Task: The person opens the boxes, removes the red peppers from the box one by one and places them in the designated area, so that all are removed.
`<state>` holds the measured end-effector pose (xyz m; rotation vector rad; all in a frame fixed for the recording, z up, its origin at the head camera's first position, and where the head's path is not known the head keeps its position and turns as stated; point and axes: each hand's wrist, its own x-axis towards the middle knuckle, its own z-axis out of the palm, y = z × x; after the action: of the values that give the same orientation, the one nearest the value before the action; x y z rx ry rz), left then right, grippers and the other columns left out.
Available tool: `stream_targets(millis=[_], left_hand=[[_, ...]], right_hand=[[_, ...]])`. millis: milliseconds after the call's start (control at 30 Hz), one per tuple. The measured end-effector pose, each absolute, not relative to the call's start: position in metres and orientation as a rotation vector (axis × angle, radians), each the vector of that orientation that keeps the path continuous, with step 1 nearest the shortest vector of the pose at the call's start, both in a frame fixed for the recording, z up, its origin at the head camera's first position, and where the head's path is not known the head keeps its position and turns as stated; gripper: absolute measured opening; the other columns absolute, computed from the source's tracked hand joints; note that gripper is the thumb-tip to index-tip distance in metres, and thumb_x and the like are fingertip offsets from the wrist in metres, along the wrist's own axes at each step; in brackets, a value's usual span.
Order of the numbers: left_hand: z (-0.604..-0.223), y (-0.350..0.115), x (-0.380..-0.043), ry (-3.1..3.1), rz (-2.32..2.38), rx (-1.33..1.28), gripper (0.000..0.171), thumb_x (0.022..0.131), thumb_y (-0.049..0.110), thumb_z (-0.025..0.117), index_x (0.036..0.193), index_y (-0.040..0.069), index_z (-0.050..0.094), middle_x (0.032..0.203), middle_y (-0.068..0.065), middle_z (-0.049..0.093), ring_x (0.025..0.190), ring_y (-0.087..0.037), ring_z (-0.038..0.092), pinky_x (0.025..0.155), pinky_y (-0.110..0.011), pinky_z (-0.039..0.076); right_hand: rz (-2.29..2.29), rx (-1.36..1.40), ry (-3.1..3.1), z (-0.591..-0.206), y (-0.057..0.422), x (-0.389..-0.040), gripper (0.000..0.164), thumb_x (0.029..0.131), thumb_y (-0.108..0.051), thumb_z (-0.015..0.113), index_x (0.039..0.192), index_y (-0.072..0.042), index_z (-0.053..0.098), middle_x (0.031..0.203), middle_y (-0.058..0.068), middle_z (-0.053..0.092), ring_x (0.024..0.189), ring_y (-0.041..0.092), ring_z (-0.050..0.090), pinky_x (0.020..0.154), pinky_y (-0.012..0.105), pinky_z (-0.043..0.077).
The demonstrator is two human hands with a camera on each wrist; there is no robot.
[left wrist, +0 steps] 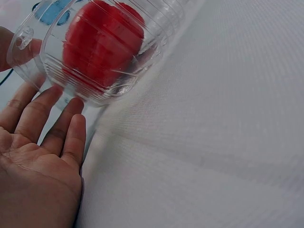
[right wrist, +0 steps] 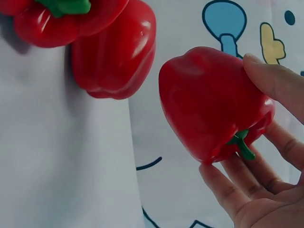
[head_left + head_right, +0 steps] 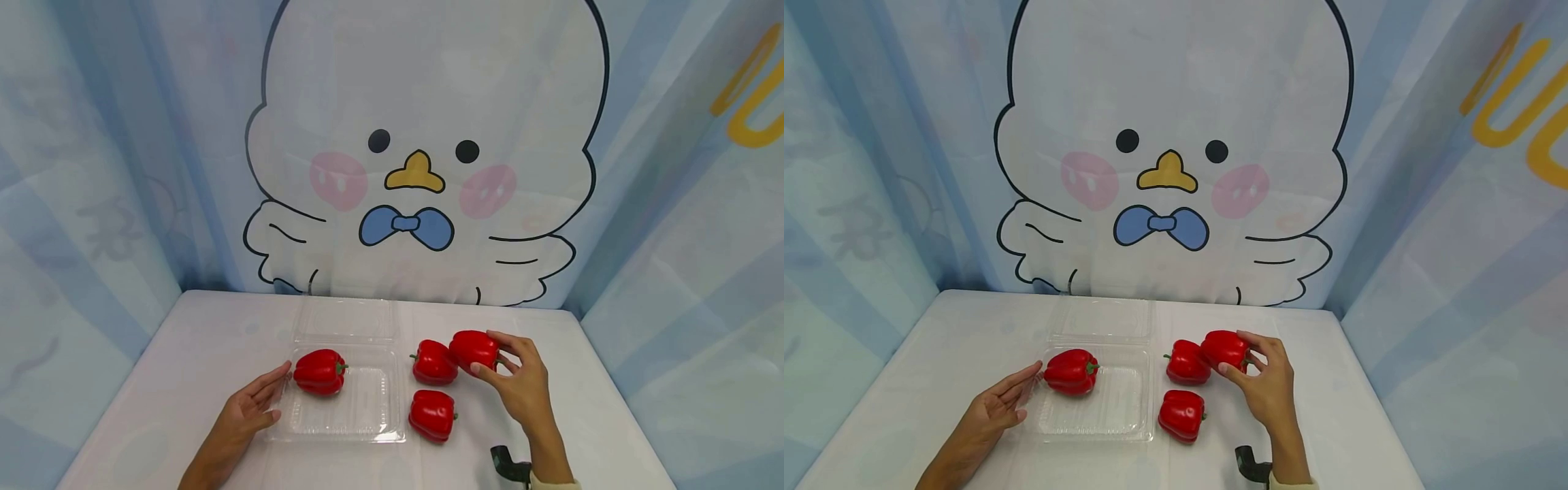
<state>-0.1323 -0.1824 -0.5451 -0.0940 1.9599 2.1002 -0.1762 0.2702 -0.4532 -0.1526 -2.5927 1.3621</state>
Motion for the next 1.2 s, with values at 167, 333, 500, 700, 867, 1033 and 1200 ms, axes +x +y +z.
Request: stream_targets(millis=[167, 333, 500, 700, 867, 1033, 1200], left_hand=[[-0.545, -0.182, -0.132, 1.965, 2.100, -0.094, 0.077, 0.101, 0.018, 0.074, 0.166, 0.014, 0.034, 0.175, 0.002, 0.033, 0.156, -0.004, 0.036, 0.116, -0.024, 0.041], [-0.547, -0.182, -0.133, 1.954, 2.111, -0.085, 0.075, 0.101, 0.017, 0.073, 0.166, 0.013, 0.035, 0.175, 0.000, 0.033, 0.143, 0.014, 0.045, 0.115, -0.021, 0.042], [-0.546, -0.182, -0.132, 1.958, 2.106, -0.101, 0.077, 0.100, 0.018, 0.074, 0.166, 0.014, 0.035, 0.174, 0.002, 0.034, 0.150, 0.006, 0.040, 0.116, -0.023, 0.040], [-0.547, -0.182, -0.132, 1.960, 2.107, -0.098, 0.077, 0.101, 0.018, 0.074, 0.166, 0.014, 0.035, 0.174, 0.003, 0.034, 0.154, 0.001, 0.036, 0.116, -0.023, 0.040], [-0.546, -0.182, -0.132, 1.964, 2.100, -0.104, 0.077, 0.101, 0.019, 0.074, 0.166, 0.015, 0.035, 0.174, 0.004, 0.034, 0.160, -0.014, 0.029, 0.117, -0.024, 0.040], [-0.546, -0.182, -0.132, 1.969, 2.099, -0.106, 0.077, 0.101, 0.019, 0.074, 0.166, 0.015, 0.035, 0.174, 0.004, 0.034, 0.161, -0.016, 0.028, 0.117, -0.023, 0.040], [-0.546, -0.182, -0.133, 1.971, 2.097, -0.096, 0.077, 0.101, 0.019, 0.074, 0.167, 0.015, 0.034, 0.174, 0.004, 0.033, 0.161, -0.018, 0.027, 0.116, -0.024, 0.040]], right_hand=[[1.339, -0.201, -2.624, -0.457, 0.278, -0.176, 0.073, 0.085, -0.020, 0.092, 0.150, -0.016, 0.058, 0.150, 0.014, 0.050, 0.139, 0.035, 0.054, 0.111, 0.052, 0.053], [1.302, -0.214, -2.655, -0.463, 0.287, -0.176, 0.072, 0.086, -0.019, 0.091, 0.150, -0.015, 0.058, 0.150, 0.015, 0.051, 0.139, 0.036, 0.054, 0.112, 0.053, 0.052], [1.296, -0.234, -2.671, -0.470, 0.295, -0.178, 0.071, 0.087, -0.019, 0.090, 0.150, -0.013, 0.058, 0.149, 0.016, 0.052, 0.138, 0.037, 0.055, 0.112, 0.054, 0.052], [1.301, -0.267, -2.689, -0.478, 0.302, -0.180, 0.069, 0.089, -0.018, 0.088, 0.151, -0.011, 0.057, 0.148, 0.018, 0.052, 0.140, 0.040, 0.055, 0.113, 0.053, 0.050], [1.325, -0.301, -2.702, -0.483, 0.305, -0.181, 0.070, 0.090, -0.017, 0.087, 0.152, -0.012, 0.056, 0.150, 0.018, 0.050, 0.142, 0.041, 0.053, 0.114, 0.054, 0.049], [1.337, -0.325, -2.724, -0.486, 0.308, -0.182, 0.070, 0.090, -0.016, 0.086, 0.153, -0.011, 0.054, 0.153, 0.020, 0.049, 0.144, 0.043, 0.052, 0.117, 0.054, 0.047], [1.333, -0.341, -2.738, -0.490, 0.310, -0.183, 0.071, 0.091, -0.015, 0.085, 0.154, -0.010, 0.053, 0.154, 0.021, 0.048, 0.145, 0.044, 0.050, 0.118, 0.053, 0.045]])
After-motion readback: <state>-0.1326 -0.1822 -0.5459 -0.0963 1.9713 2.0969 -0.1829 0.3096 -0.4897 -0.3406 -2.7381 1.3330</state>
